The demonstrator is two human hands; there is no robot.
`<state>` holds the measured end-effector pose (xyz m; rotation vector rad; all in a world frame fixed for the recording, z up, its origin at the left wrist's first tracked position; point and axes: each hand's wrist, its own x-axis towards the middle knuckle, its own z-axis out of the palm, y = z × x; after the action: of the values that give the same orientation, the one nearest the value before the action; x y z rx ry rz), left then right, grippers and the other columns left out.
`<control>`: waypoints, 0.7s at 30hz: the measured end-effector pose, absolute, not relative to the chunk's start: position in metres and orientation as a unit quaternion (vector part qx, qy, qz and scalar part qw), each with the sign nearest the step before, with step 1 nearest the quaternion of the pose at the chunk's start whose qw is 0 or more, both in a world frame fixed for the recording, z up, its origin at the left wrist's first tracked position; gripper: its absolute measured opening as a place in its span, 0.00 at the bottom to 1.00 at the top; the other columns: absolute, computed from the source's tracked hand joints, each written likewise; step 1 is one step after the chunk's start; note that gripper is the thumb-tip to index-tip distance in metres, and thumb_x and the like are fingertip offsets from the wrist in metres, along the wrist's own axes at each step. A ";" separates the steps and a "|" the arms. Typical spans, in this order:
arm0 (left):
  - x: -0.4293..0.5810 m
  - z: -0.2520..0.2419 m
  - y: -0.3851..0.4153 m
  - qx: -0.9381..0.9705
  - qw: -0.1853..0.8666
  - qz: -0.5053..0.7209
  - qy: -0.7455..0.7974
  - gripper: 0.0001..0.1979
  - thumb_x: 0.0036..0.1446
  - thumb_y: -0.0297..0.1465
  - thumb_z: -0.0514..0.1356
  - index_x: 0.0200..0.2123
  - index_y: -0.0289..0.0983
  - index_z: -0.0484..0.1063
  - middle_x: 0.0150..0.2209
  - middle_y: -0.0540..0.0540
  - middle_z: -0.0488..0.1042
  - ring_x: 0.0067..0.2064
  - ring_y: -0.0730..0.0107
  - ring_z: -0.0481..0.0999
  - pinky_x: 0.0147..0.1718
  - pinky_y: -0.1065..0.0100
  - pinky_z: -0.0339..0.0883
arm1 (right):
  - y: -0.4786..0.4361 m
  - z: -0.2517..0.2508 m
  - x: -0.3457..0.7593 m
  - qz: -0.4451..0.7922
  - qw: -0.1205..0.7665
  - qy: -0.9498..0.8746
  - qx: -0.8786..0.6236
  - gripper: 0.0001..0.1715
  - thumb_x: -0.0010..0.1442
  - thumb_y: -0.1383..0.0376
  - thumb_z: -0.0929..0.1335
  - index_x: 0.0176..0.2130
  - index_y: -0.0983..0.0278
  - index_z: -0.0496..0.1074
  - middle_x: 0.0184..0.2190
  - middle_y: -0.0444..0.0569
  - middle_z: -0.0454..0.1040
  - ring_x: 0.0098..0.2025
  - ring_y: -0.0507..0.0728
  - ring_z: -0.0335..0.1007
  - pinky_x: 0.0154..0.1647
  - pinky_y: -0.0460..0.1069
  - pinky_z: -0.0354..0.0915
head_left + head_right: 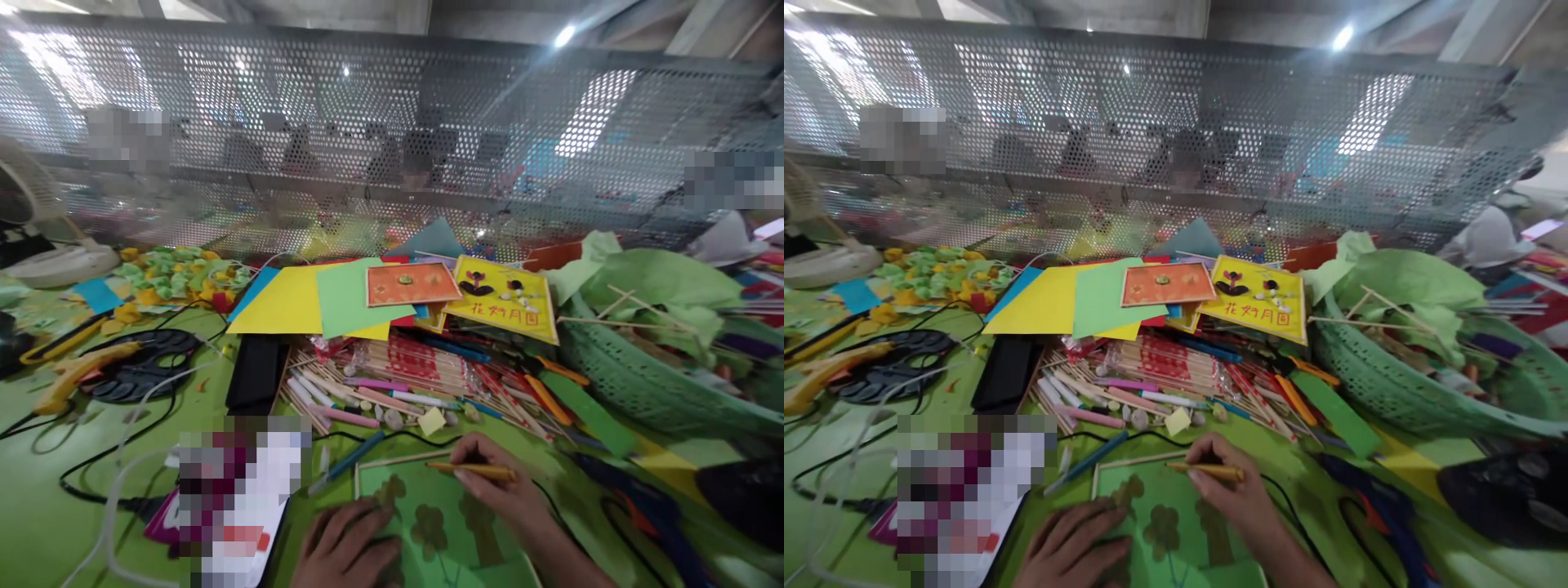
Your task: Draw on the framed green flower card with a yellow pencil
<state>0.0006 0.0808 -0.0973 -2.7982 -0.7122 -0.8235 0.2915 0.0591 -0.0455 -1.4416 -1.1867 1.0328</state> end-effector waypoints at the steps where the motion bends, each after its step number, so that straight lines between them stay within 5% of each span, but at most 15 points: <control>1: 0.001 -0.100 0.079 -0.927 0.058 -0.272 -0.251 0.10 0.67 0.43 0.60 0.48 0.52 0.79 0.52 0.55 0.82 0.52 0.66 0.79 0.49 0.66 0.72 | 0.059 -0.046 0.292 0.425 0.485 -0.485 -0.590 0.16 0.57 0.51 0.73 0.34 0.61 0.75 0.28 0.45 0.70 0.29 0.55 0.62 0.29 0.49 0.59; 11: 0.004 -0.076 0.085 -0.919 0.044 -0.310 -0.240 0.09 0.65 0.38 0.62 0.47 0.49 0.79 0.52 0.56 0.81 0.53 0.67 0.79 0.47 0.66 0.70 | 0.060 -0.048 0.291 0.423 0.489 -0.484 -0.589 0.11 0.56 0.56 0.74 0.33 0.61 0.75 0.27 0.44 0.72 0.27 0.54 0.63 0.29 0.48 0.59; 21: 0.017 -0.037 0.055 -0.883 -0.206 -0.221 -0.360 0.12 0.67 0.32 0.61 0.52 0.47 0.77 0.58 0.52 0.78 0.61 0.60 0.71 0.60 0.53 0.61 | 0.055 -0.034 0.293 0.401 0.457 -0.500 -0.617 0.10 0.56 0.59 0.74 0.32 0.61 0.73 0.25 0.43 0.72 0.25 0.52 0.64 0.25 0.47 0.61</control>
<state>0.0167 0.0554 -0.0372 -3.2081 -1.3069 -0.8032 0.2932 0.0550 -0.0341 -1.5204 -1.2315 0.9877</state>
